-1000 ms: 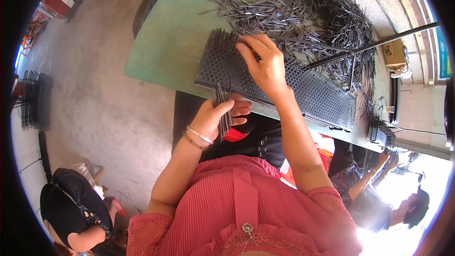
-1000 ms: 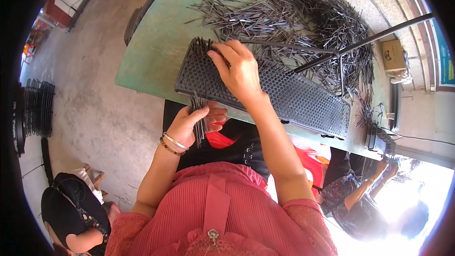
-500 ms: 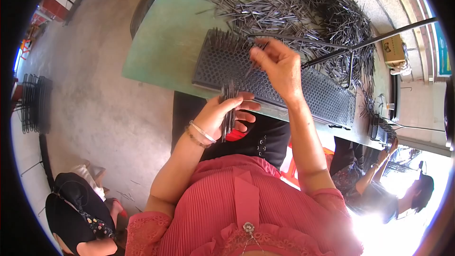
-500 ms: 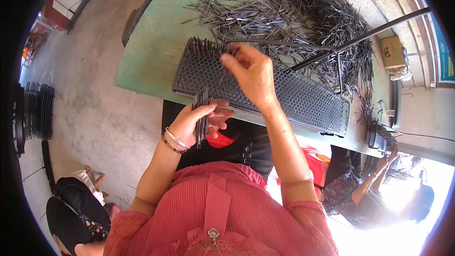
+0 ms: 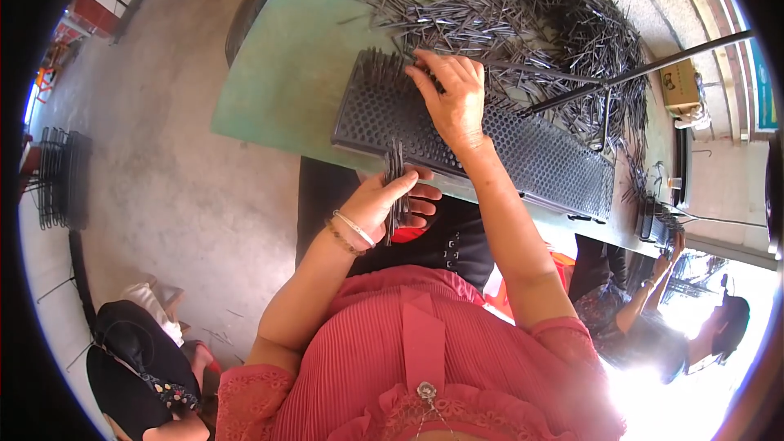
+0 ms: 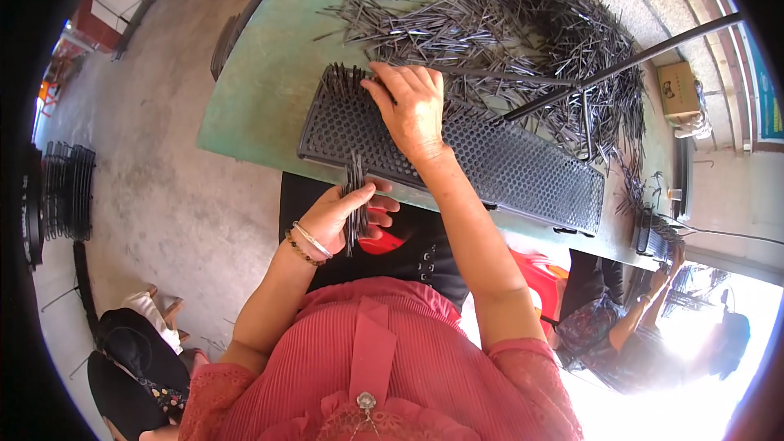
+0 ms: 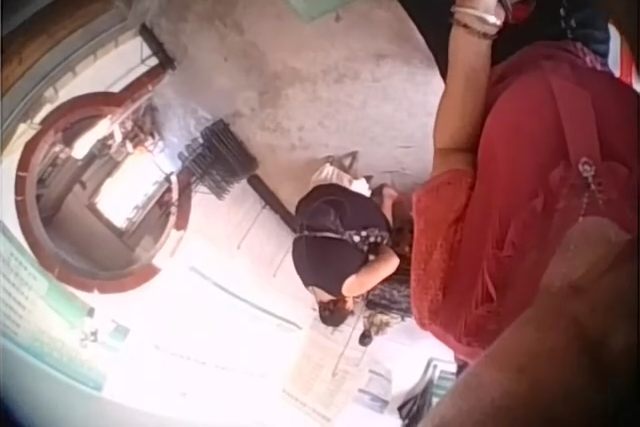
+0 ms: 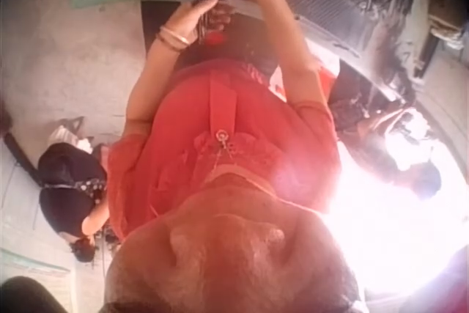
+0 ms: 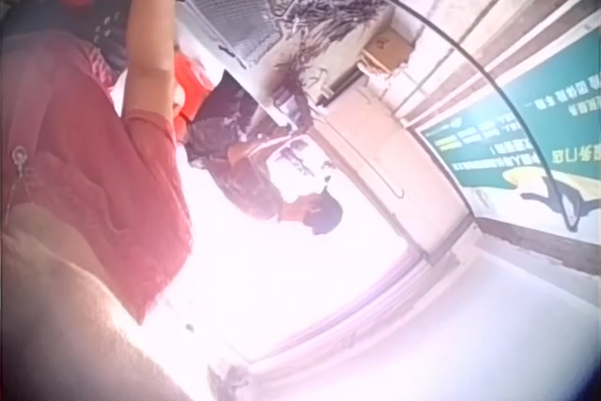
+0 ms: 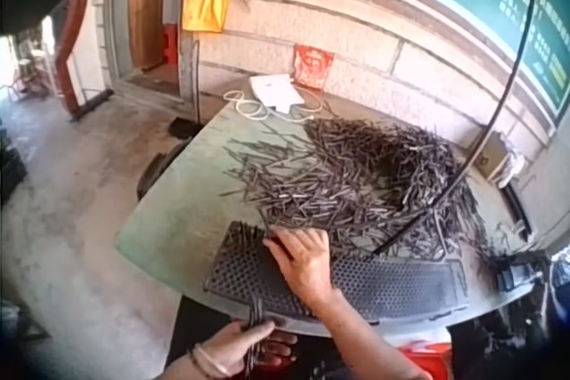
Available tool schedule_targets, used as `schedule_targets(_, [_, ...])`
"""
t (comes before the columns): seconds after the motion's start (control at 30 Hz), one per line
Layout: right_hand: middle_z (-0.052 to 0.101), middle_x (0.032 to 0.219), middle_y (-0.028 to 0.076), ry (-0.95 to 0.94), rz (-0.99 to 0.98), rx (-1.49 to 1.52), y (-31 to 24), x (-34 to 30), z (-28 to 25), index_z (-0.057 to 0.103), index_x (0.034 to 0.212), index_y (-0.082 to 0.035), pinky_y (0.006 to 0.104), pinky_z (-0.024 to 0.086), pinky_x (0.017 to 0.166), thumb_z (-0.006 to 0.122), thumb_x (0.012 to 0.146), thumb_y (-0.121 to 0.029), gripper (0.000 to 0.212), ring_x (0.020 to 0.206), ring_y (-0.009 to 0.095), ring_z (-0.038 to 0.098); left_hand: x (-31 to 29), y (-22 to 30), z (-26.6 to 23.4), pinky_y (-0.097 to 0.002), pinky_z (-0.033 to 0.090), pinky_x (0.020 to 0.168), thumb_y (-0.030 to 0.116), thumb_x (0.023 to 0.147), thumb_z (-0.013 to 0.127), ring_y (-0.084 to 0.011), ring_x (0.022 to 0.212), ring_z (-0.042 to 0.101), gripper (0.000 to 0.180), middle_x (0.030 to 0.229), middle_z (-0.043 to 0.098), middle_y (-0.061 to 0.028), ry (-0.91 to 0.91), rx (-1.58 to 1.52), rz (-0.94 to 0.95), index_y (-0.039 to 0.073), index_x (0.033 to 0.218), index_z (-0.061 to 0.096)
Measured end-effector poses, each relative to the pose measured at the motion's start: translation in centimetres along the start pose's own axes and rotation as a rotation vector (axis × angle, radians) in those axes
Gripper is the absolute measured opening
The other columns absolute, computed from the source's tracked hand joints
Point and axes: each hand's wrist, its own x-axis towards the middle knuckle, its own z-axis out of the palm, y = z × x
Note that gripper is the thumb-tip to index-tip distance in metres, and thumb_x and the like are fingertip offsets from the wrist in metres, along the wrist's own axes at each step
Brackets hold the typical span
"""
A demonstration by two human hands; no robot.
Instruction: The person is manually inserting thin metal rods into a perforated metal grid to assemble a component.
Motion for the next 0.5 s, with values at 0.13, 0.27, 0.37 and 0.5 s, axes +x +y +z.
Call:
schedule_targets(0.13, [0.059,0.106,0.006,-0.071,-0.107,-0.116,-0.6,-0.5,-0.4,0.066,0.096,-0.007,0.0338,0.041,0.077,0.071,0.075,-0.019,0.025,0.091,0.025,0.054,0.4,-0.2,-1.3,-0.0267,0.049,0.064,0.023,0.094,0.052,-0.0136,0.079,0.059,0.035,0.101,0.063,-0.0137,-0.05,0.084,0.089,0.0,0.12,0.052])
schedule_targets(0.27, [0.063,0.093,0.008,-0.085,0.107,0.15,-2.1,-0.5,-2.8,0.067,0.095,-0.004,0.0327,0.045,0.071,0.071,0.077,-0.018,0.023,0.081,0.023,0.059,0.3,0.1,-1.0,-0.0261,0.048,0.06,0.022,0.094,0.052,-0.0121,0.076,0.058,0.035,0.1,0.063,-0.0139,-0.119,0.068,0.14,-0.001,0.12,0.052])
schedule_targets(0.37, [0.066,0.081,0.007,-0.557,0.651,0.604,-4.9,-0.9,-5.6,0.068,0.096,-0.001,0.0246,0.045,0.059,0.069,0.084,-0.021,0.024,0.069,0.011,0.058,-0.5,0.5,-0.3,-0.0265,0.049,0.06,0.021,0.093,0.053,-0.0121,0.076,0.058,0.035,0.101,0.063,-0.0136,-0.158,0.053,0.177,-0.001,0.12,0.052])
schedule_targets(0.5, [0.064,0.075,0.003,-0.756,0.93,0.911,-3.9,-2.0,-6.5,0.068,0.092,0.003,0.0216,0.045,0.058,0.068,0.085,-0.023,0.027,0.065,0.007,0.055,-0.1,0.3,0.2,-0.0266,0.049,0.06,0.021,0.093,0.054,-0.012,0.076,0.059,0.036,0.101,0.063,-0.0133,-0.163,0.082,0.168,0.0,0.121,0.051])
